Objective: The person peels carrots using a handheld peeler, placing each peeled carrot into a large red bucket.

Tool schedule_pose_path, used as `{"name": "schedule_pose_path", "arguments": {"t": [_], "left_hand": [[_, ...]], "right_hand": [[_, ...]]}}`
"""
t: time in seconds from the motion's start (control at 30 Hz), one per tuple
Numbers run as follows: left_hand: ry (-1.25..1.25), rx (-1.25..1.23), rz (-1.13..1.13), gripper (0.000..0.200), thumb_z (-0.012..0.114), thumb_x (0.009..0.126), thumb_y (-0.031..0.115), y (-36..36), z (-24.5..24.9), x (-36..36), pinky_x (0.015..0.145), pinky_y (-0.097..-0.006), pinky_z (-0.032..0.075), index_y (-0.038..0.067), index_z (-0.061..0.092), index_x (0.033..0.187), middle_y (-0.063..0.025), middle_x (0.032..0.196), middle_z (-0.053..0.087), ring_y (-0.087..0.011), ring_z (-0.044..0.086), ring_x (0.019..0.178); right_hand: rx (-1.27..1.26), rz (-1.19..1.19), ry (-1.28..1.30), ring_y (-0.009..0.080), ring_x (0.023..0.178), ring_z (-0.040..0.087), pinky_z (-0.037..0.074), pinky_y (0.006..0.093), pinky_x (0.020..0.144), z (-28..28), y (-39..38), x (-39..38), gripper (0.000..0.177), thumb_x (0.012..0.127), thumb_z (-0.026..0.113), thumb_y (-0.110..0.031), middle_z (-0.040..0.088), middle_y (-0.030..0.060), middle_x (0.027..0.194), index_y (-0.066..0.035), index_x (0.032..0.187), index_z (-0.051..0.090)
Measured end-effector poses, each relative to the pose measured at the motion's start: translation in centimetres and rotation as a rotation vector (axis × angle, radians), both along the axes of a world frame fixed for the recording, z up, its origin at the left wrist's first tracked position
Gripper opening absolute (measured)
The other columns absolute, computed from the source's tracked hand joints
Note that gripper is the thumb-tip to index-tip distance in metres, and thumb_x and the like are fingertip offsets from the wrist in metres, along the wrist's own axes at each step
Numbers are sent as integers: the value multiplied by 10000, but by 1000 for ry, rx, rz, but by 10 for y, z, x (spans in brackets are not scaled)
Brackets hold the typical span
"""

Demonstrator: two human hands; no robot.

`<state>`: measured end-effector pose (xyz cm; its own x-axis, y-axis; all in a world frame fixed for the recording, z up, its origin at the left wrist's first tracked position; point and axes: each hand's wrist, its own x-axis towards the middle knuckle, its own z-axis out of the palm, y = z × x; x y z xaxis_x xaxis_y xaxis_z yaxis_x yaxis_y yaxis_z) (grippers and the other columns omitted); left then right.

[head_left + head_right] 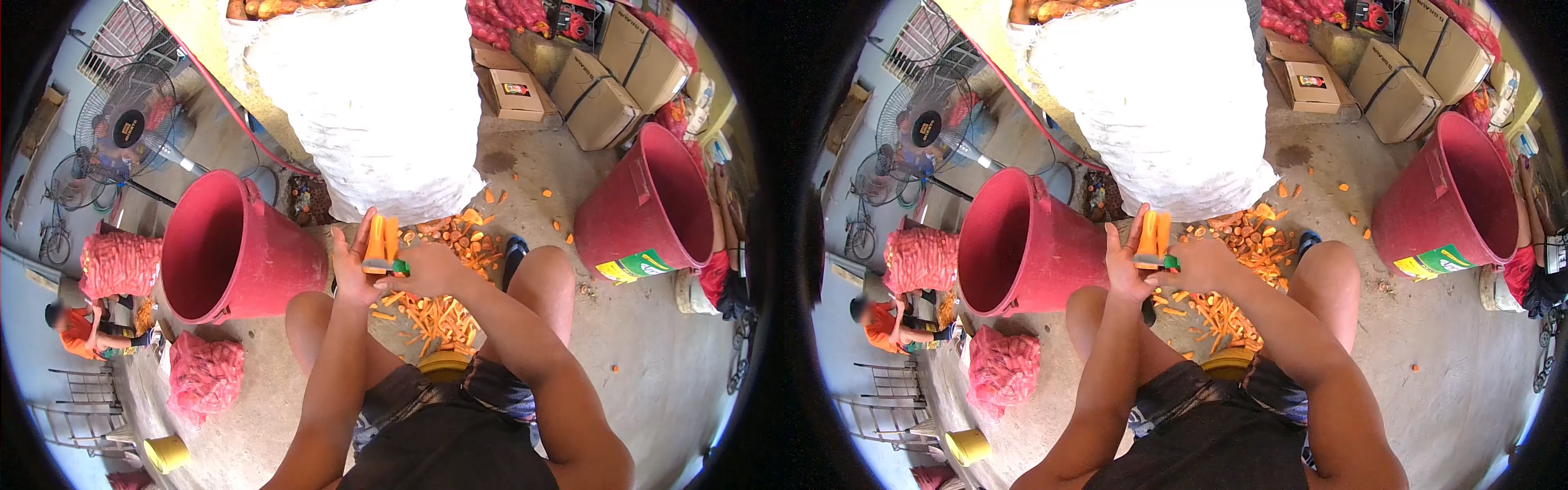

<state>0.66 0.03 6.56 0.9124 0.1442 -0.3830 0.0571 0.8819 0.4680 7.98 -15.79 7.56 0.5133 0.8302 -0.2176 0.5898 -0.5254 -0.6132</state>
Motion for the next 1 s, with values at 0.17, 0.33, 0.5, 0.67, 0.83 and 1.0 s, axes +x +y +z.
{"name": "schedule_pose_path", "arguments": {"t": [0.17,0.33,0.5,0.67,0.83,1.0], "left_hand": [[-17,42,31,790,299,1035,777,24,-33,-6,615,-400,516,207,539,1526,-59,1115,663,-241,630,886],[-235,5,-9,682,464,1038,676,94,-37,-21,776,-389,484,97,597,1373,-92,1146,647,-237,612,918],[-670,-158,549,786,657,942,637,160,36,-45,779,-364,449,-36,568,1339,-118,1167,641,-217,553,903],[-654,40,302,649,555,1043,590,94,37,-19,586,-273,378,34,620,1371,-35,1140,693,-106,470,678],[-644,100,-35,604,575,1056,493,31,42,29,660,-280,451,74,556,1490,-29,1200,668,-114,541,771],[-266,1434,-333,472,733,957,131,45,148,83,1078,-335,451,95,655,1421,-11,1379,663,-150,587,1246]], "right_hand": [[13,-86,49,403,1032,714,549,496,876,2,-9,16,765,820,745,-716,716,250,1021,-13,1107,651],[263,-184,64,393,967,699,527,482,856,-30,-24,34,463,929,772,-406,709,222,945,14,1091,661],[251,-219,59,415,955,688,539,478,843,-13,-37,36,297,946,709,-235,706,230,1001,-47,1170,653],[574,-385,571,221,930,718,551,383,862,-1,-14,35,492,966,776,-376,744,127,998,-35,1297,646],[663,-542,733,164,891,677,535,314,829,32,-26,39,367,977,783,-233,729,73,1028,-18,1258,686],[732,-652,440,160,805,675,539,339,760,2,-65,85,270,985,734,-166,731,81,908,-5,1200,707]]}}
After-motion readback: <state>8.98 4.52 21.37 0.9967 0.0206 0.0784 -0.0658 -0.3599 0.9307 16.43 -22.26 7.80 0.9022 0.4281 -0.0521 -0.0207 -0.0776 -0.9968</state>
